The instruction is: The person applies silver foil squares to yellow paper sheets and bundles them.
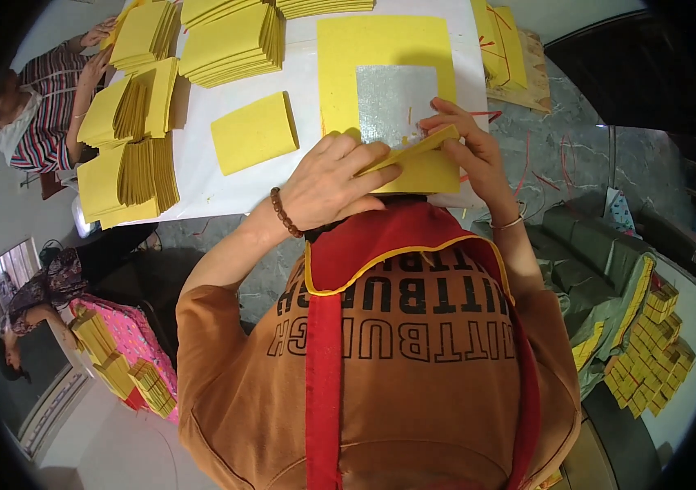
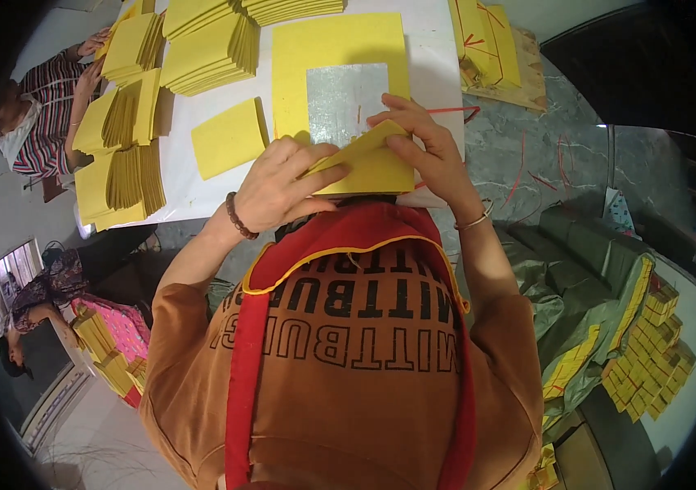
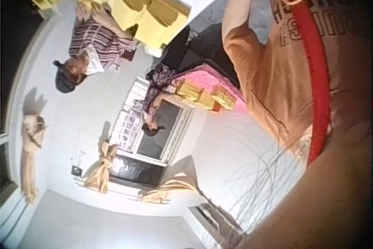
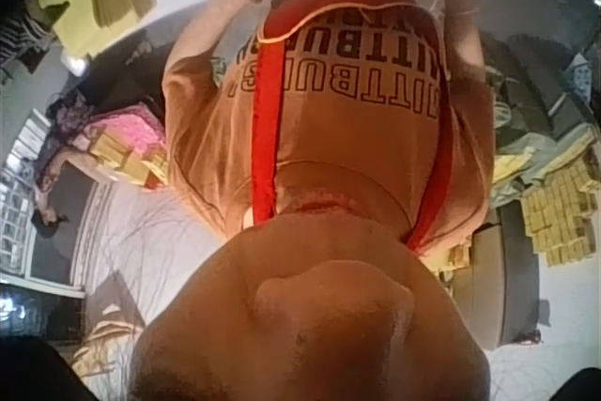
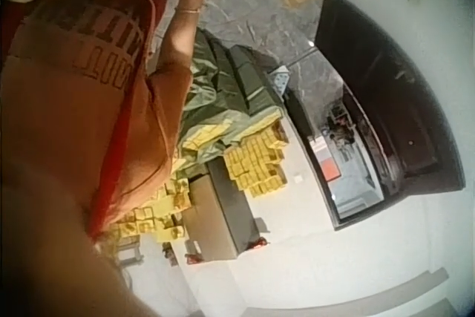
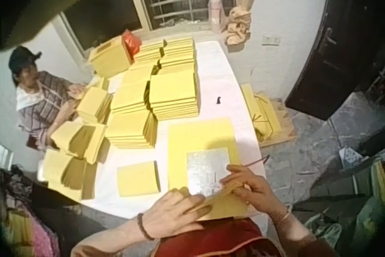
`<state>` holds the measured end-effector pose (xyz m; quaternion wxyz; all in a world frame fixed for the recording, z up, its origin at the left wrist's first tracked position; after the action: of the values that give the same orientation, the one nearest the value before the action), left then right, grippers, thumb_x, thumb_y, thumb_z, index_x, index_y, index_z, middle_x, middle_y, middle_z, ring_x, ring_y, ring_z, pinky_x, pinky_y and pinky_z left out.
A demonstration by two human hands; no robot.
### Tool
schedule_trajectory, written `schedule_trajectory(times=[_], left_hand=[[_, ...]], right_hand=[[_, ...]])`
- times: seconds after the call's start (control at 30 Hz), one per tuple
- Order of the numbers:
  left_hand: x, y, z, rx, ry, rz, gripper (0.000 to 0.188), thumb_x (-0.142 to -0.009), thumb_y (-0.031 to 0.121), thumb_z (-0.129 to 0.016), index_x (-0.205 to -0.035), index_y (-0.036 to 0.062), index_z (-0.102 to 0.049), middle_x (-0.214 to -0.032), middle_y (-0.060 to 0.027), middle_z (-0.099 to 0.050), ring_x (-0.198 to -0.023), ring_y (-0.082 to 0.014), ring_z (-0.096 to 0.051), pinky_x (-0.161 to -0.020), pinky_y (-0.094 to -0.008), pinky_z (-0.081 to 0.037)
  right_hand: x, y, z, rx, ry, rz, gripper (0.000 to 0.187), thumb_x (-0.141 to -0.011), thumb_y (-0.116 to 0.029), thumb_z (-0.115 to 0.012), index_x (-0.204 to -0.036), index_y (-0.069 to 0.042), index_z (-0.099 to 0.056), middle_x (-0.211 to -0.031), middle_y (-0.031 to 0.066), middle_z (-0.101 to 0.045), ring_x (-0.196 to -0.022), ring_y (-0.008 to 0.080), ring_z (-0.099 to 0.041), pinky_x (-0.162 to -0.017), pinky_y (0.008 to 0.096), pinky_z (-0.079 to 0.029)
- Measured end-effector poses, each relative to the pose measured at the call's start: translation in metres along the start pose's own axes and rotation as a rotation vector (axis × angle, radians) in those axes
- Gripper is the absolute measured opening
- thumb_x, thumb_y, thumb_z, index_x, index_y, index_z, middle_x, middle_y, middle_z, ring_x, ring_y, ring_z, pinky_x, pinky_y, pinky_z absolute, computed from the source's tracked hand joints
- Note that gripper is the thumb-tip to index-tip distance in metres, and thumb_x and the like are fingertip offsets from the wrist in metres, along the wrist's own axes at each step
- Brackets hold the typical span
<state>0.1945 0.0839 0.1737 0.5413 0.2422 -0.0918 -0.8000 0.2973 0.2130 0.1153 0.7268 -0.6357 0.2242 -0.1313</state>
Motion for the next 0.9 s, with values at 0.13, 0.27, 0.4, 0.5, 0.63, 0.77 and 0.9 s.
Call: schedule_trajectory(times=[0.13,0.27,0.4,0.5,0.63,0.77,0.9], left_hand=[[-0.001,-0.005,0.0,0.019,0.003,-0.011,0.044,-0.071,0.031,-0.07,-0.109,0.0117,-0.06,-0.109,-0.0052,-0.054,-0.082,-0.0228,-0.048,-0.071,-0.0325,-0.043],[-0.001,-0.006,-0.001,0.026,-0.001,-0.002,0.043,-0.071,0.031,-0.07,-0.108,0.0118,-0.061,-0.108,-0.0058,-0.055,-0.083,-0.0233,-0.049,-0.073,-0.0331,-0.043],[-0.001,-0.012,0.001,0.125,-0.011,0.015,0.043,-0.07,0.03,-0.071,-0.108,0.0118,-0.062,-0.107,-0.0074,-0.055,-0.088,-0.025,-0.051,-0.077,-0.0335,-0.044],[-0.001,-0.015,0.001,0.172,-0.019,0.028,0.043,-0.07,0.03,-0.071,-0.108,0.0119,-0.062,-0.107,-0.0084,-0.055,-0.091,-0.0263,-0.052,-0.079,-0.0344,-0.045],[-0.002,-0.018,0.002,0.23,-0.025,0.048,0.043,-0.068,0.03,-0.072,-0.106,0.0114,-0.063,-0.105,-0.0098,-0.056,-0.091,-0.0276,-0.053,-0.079,-0.0364,-0.045],[-0.003,-0.02,0.005,0.254,0.022,0.031,0.029,-0.076,0.027,-0.069,-0.098,0.0099,-0.063,-0.1,-0.0071,-0.058,-0.084,-0.0239,-0.052,-0.075,-0.0337,-0.046],[-0.002,-0.034,0.005,0.482,0.042,0.187,0.012,-0.08,0.016,-0.065,-0.087,0.0055,-0.065,-0.084,-0.0082,-0.059,-0.079,-0.0238,-0.054,-0.07,-0.0333,-0.045]], right_hand=[[0.0,0.0,-0.001,-0.012,-0.011,-0.015,0.022,-0.087,-0.013,-0.054,-0.106,-0.005,-0.061,-0.116,0.004,-0.06,-0.13,0.0261,-0.034,-0.105,0.04,-0.028],[-0.001,0.0,0.0,-0.012,-0.013,-0.011,0.021,-0.088,-0.012,-0.053,-0.106,-0.005,-0.062,-0.116,0.004,-0.06,-0.13,0.0259,-0.034,-0.105,0.0398,-0.028],[0.0,0.0,0.0,-0.024,-0.014,-0.017,0.022,-0.088,-0.012,-0.053,-0.106,-0.005,-0.062,-0.116,0.004,-0.06,-0.13,0.0258,-0.034,-0.106,0.0396,-0.028],[0.0,0.0,0.0,-0.036,-0.019,-0.026,0.022,-0.088,-0.012,-0.053,-0.107,-0.005,-0.062,-0.116,0.0038,-0.06,-0.13,0.0256,-0.034,-0.106,0.0397,-0.028],[0.0,0.002,0.0,-0.019,-0.017,-0.01,0.024,-0.088,-0.014,-0.052,-0.106,-0.002,-0.062,-0.115,0.0051,-0.059,-0.13,0.0258,-0.034,-0.104,0.0392,-0.03],[0.0,0.002,0.001,-0.022,-0.026,0.015,0.024,-0.088,-0.012,-0.053,-0.109,-0.004,-0.061,-0.12,0.0072,-0.057,-0.129,0.0262,-0.036,-0.104,0.0387,-0.029],[0.001,0.006,0.003,-0.065,-0.002,-0.014,0.025,-0.088,-0.012,-0.053,-0.11,-0.002,-0.06,-0.123,0.0117,-0.054,-0.128,0.026,-0.037,-0.104,0.0375,-0.029]])
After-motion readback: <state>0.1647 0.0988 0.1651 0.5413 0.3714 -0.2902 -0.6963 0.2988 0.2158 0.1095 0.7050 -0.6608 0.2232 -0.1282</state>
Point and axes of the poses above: each hand's wrist, its own x-axis away from the middle knuckle, its own z-axis out of the back of the hand, y = z × x, the point moved 8 cm from there along -x, towards the middle knuckle
